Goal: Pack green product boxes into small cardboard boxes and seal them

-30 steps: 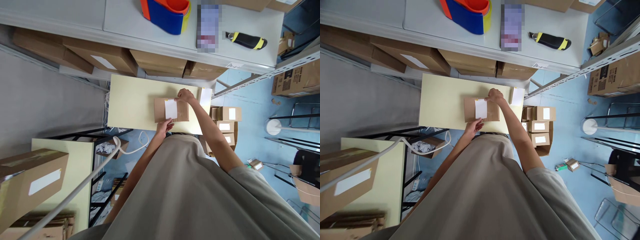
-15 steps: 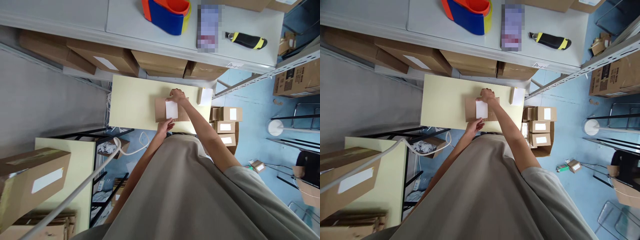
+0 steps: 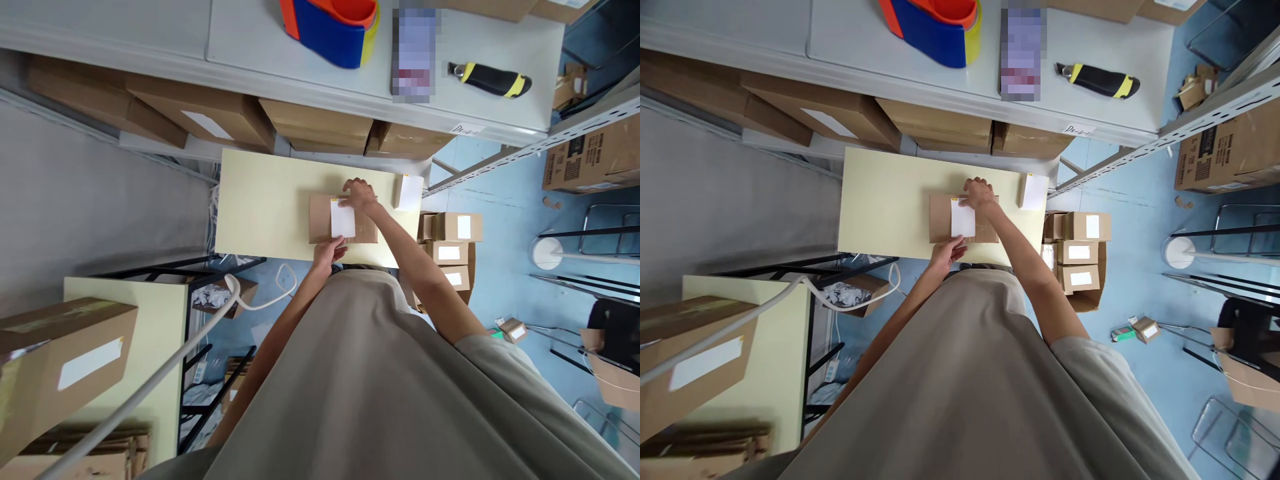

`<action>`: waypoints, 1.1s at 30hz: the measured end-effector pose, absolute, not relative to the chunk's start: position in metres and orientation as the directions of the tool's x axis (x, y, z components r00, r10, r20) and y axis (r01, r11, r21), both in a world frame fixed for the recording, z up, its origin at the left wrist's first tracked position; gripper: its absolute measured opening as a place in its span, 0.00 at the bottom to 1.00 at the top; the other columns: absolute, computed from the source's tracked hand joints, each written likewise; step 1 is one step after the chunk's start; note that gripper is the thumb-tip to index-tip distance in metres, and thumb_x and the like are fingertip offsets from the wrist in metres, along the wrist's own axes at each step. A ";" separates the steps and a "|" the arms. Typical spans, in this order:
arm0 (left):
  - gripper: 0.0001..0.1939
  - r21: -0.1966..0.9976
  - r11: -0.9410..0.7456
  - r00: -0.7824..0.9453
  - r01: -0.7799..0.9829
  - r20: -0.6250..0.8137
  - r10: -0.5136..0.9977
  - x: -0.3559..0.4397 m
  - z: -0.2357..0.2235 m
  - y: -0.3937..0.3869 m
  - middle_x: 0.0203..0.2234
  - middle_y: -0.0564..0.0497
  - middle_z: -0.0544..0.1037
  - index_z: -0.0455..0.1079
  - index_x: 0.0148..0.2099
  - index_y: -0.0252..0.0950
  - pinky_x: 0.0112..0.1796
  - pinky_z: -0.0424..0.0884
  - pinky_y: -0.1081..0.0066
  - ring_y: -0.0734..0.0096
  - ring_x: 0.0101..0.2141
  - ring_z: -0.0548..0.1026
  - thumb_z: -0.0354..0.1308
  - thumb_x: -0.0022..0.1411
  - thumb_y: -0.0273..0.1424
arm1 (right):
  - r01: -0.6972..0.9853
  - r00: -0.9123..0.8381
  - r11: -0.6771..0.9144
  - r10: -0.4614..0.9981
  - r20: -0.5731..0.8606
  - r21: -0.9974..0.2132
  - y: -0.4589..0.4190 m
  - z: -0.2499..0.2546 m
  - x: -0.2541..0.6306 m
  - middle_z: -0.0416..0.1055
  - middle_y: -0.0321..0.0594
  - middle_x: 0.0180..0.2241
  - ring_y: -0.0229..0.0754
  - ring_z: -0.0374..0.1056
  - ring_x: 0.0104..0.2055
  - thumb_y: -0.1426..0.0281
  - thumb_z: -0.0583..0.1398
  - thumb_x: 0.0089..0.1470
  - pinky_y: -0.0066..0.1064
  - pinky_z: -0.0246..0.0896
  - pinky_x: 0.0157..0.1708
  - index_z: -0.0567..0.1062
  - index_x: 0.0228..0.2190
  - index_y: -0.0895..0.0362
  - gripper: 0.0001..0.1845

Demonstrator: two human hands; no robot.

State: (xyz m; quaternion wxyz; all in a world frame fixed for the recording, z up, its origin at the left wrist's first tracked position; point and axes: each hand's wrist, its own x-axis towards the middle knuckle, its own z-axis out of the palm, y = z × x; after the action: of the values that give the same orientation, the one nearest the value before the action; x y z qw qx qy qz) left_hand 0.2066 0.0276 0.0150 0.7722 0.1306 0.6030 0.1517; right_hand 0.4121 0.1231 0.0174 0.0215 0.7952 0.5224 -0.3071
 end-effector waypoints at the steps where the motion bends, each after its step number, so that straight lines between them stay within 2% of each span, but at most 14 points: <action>1: 0.07 0.388 0.918 0.223 -0.076 -0.891 0.395 0.207 0.014 0.027 0.39 0.44 0.87 0.82 0.38 0.34 0.36 0.79 0.72 0.71 0.31 0.84 0.77 0.61 0.30 | 0.844 0.257 -0.451 0.815 -0.519 -0.290 0.127 0.015 0.405 0.74 0.49 0.59 0.59 0.66 0.64 0.65 0.78 0.53 0.50 0.60 0.65 0.79 0.52 0.55 0.28; 5: 0.07 0.388 0.919 0.218 -0.073 -0.893 0.395 0.207 0.012 0.027 0.38 0.44 0.87 0.82 0.38 0.35 0.37 0.79 0.72 0.71 0.32 0.84 0.76 0.61 0.31 | 0.845 0.251 -0.450 0.810 -0.530 -0.287 0.133 0.011 0.396 0.73 0.51 0.61 0.61 0.65 0.67 0.64 0.79 0.52 0.51 0.59 0.67 0.78 0.54 0.55 0.31; 10: 0.10 0.388 0.920 0.231 -0.056 -0.891 0.390 0.207 0.010 0.027 0.40 0.43 0.88 0.82 0.38 0.35 0.38 0.80 0.70 0.67 0.35 0.86 0.78 0.59 0.32 | 0.829 0.290 -0.488 0.792 -0.537 -0.274 0.111 0.021 0.425 0.73 0.51 0.61 0.62 0.66 0.66 0.61 0.79 0.51 0.54 0.59 0.67 0.77 0.54 0.53 0.32; 15: 0.10 0.404 0.912 0.251 -0.069 -0.878 0.408 0.205 0.012 0.026 0.39 0.44 0.87 0.82 0.40 0.34 0.38 0.80 0.71 0.69 0.33 0.85 0.78 0.60 0.31 | 0.804 0.349 -0.541 0.765 -0.542 -0.246 0.094 0.029 0.452 0.72 0.50 0.61 0.62 0.65 0.67 0.62 0.78 0.51 0.53 0.59 0.67 0.76 0.54 0.53 0.32; 20: 0.08 0.403 0.913 0.236 -0.061 -0.883 0.405 0.206 0.012 0.025 0.40 0.44 0.88 0.82 0.39 0.34 0.36 0.78 0.73 0.71 0.32 0.84 0.77 0.61 0.31 | 0.825 0.320 -0.503 0.791 -0.521 -0.258 0.106 0.020 0.428 0.70 0.51 0.63 0.62 0.64 0.67 0.67 0.78 0.50 0.54 0.59 0.68 0.75 0.57 0.53 0.35; 26: 0.07 0.404 0.913 0.209 -0.063 -0.889 0.407 0.208 0.012 0.025 0.40 0.44 0.87 0.82 0.39 0.35 0.36 0.78 0.72 0.73 0.30 0.83 0.76 0.62 0.31 | 0.840 0.269 -0.463 0.808 -0.523 -0.283 0.122 0.008 0.384 0.69 0.51 0.65 0.61 0.62 0.71 0.65 0.79 0.50 0.51 0.55 0.72 0.73 0.60 0.53 0.39; 29: 0.07 0.410 0.910 0.209 -0.063 -0.886 0.413 0.209 0.013 0.024 0.40 0.45 0.87 0.82 0.38 0.35 0.37 0.78 0.72 0.73 0.30 0.83 0.76 0.62 0.30 | 0.834 0.276 -0.474 0.801 -0.531 -0.281 0.116 0.010 0.391 0.67 0.52 0.68 0.61 0.59 0.73 0.64 0.79 0.49 0.51 0.54 0.73 0.72 0.62 0.53 0.42; 33: 0.10 0.406 0.912 0.219 -0.052 -0.887 0.407 0.208 0.013 0.025 0.40 0.45 0.88 0.82 0.39 0.35 0.38 0.78 0.71 0.69 0.33 0.85 0.77 0.60 0.33 | 0.809 0.316 -0.518 0.781 -0.539 -0.276 0.094 0.017 0.422 0.65 0.53 0.70 0.62 0.58 0.74 0.62 0.78 0.50 0.53 0.53 0.74 0.71 0.64 0.54 0.45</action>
State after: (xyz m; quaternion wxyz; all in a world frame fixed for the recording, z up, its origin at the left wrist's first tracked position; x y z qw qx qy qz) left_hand 0.2083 0.0248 0.0128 0.7670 0.1462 0.6065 0.1497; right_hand 0.4224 0.0943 0.0170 0.0225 0.8109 0.4902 -0.3188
